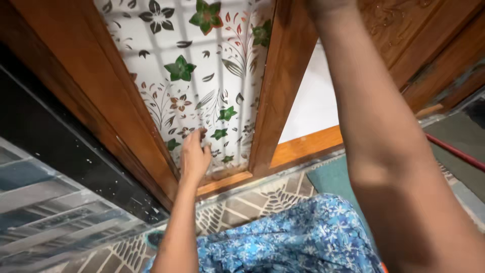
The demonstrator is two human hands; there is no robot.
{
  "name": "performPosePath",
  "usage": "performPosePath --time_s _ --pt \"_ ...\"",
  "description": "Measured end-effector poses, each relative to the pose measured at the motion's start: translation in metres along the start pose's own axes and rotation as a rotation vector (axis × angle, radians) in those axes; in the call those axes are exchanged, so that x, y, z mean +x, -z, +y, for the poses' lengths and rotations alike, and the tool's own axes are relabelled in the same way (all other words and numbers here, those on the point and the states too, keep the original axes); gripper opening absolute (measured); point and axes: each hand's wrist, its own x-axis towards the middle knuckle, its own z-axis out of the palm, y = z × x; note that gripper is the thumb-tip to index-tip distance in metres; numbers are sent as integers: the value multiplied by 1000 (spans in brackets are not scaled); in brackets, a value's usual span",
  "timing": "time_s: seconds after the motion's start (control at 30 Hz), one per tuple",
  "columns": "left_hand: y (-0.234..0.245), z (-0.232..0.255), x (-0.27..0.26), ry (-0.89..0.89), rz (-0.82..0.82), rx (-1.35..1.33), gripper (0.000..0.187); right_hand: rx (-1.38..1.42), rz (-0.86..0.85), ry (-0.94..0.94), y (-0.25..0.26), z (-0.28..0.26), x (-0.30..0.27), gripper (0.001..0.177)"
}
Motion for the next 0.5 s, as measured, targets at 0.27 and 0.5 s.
performPosePath --time_s 0.27,0.5 --pt "-8 24 4 9 0 -56 38 261 -157 -64 54 -86 -66 24" --pt "-10 37 12 84 -18 -16 24 306 -252 122 32 -80 -91 18"
